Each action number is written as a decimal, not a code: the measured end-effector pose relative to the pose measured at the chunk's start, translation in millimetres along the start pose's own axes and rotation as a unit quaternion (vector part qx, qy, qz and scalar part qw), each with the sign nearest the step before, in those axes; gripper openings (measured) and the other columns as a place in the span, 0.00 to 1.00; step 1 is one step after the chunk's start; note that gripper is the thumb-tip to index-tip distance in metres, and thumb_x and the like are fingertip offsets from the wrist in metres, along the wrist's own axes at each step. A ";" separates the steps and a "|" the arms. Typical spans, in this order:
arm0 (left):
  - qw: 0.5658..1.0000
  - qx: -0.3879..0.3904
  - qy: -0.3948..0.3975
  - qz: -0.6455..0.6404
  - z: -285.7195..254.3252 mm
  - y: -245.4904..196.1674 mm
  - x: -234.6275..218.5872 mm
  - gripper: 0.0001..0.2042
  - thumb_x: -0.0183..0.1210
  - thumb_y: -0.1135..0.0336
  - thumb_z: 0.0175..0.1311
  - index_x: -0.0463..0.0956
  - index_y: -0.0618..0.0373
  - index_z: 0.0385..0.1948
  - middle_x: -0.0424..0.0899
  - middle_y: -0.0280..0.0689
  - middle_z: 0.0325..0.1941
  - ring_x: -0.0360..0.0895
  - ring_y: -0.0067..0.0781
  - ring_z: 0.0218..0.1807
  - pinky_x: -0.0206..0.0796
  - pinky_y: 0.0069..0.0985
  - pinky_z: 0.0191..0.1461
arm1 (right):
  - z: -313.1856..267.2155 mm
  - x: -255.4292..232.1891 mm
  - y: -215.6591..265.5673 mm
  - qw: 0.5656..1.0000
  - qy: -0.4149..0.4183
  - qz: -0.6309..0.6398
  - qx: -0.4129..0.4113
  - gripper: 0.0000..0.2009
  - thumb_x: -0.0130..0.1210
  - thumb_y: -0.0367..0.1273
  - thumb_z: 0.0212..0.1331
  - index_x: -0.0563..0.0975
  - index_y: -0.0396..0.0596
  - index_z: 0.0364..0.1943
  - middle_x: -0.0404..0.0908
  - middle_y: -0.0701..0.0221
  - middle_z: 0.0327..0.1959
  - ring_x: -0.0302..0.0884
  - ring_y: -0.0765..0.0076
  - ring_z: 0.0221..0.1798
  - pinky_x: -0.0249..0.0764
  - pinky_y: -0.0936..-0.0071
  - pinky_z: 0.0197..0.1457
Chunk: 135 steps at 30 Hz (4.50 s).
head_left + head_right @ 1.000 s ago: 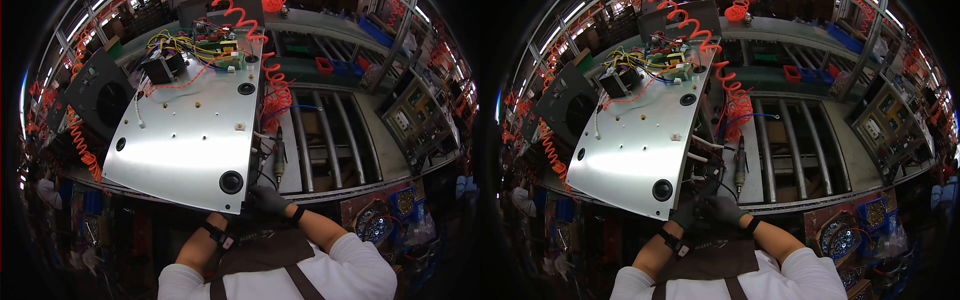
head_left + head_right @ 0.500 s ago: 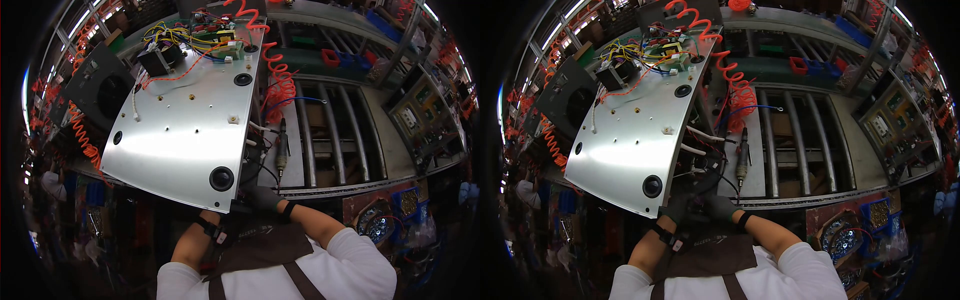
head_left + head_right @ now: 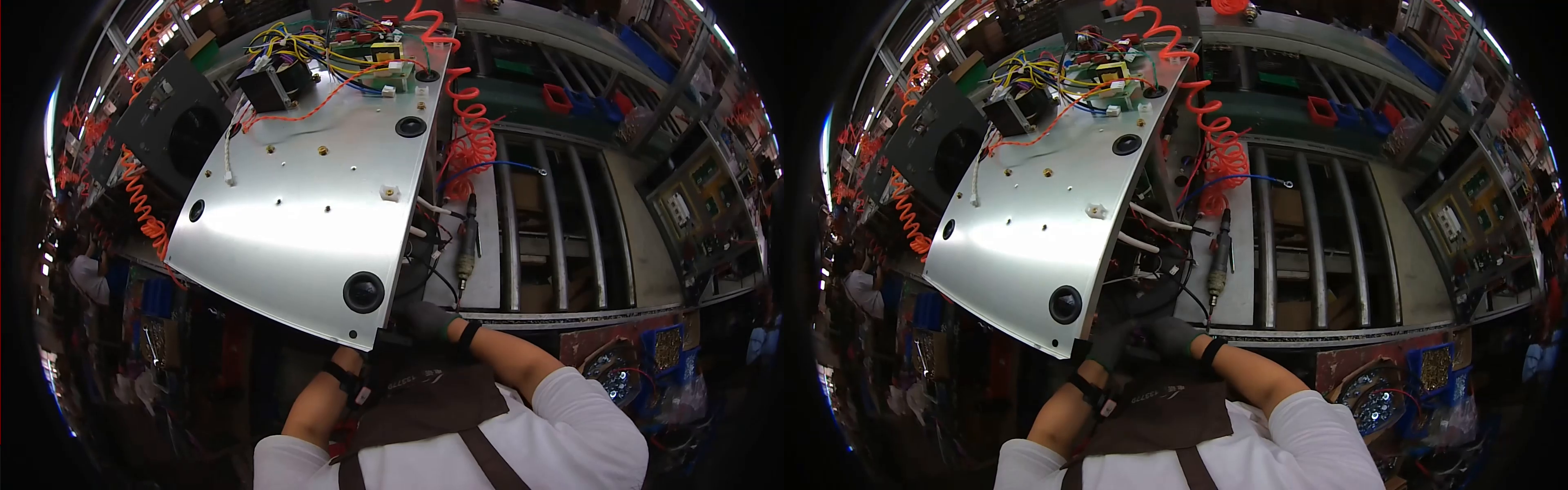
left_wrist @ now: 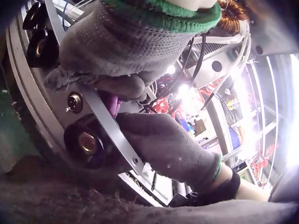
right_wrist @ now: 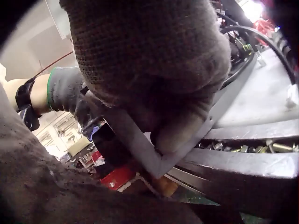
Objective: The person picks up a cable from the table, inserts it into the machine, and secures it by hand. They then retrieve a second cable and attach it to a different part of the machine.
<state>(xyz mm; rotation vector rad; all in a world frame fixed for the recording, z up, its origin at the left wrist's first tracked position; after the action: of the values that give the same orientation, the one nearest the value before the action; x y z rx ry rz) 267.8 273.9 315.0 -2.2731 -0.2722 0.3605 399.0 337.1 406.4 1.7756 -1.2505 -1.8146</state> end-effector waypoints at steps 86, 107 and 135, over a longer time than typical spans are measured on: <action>0.813 0.288 -0.273 0.425 -104.5 -85.3 22.9 0.24 0.58 0.42 0.43 0.79 0.52 0.35 0.79 0.41 0.38 0.74 0.42 0.48 0.67 0.38 0.48 | 106.7 0.4 25.8 0.993 -0.018 -0.099 -0.069 0.17 0.58 0.35 0.50 0.76 0.47 0.47 0.79 0.62 0.46 0.76 0.59 0.48 0.72 0.68 0.52; 0.765 0.419 -0.311 0.378 -115.6 -90.4 26.0 0.14 0.60 0.51 0.41 0.77 0.52 0.22 0.78 0.40 0.24 0.77 0.41 0.30 0.66 0.38 0.35 | 112.7 -8.3 73.1 0.988 0.094 -0.047 -0.113 0.16 0.53 0.35 0.57 0.73 0.46 0.49 0.78 0.63 0.45 0.76 0.64 0.49 0.70 0.71 0.53; 0.805 0.191 -0.562 0.016 -71.0 14.9 -465.3 0.36 0.67 0.63 0.45 0.60 0.62 0.59 0.66 0.53 0.56 0.69 0.44 0.56 0.63 0.34 0.59 | -63.0 3.0 -9.1 0.950 -0.241 0.067 0.187 0.15 0.53 0.29 0.58 0.74 0.37 0.48 0.79 0.65 0.41 0.76 0.67 0.39 0.74 0.72 0.43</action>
<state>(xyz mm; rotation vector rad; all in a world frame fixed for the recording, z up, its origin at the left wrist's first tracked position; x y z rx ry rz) -142.3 72.1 428.3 -1.4186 -0.6727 1.6131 459.5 317.4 407.1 1.3963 -1.9640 -2.1126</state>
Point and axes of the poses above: each hand's wrist, its own z-axis towards the middle knuckle, its own x-axis out of the palm, y = z × x, the point moved 8 cm from there along z, towards the middle knuckle
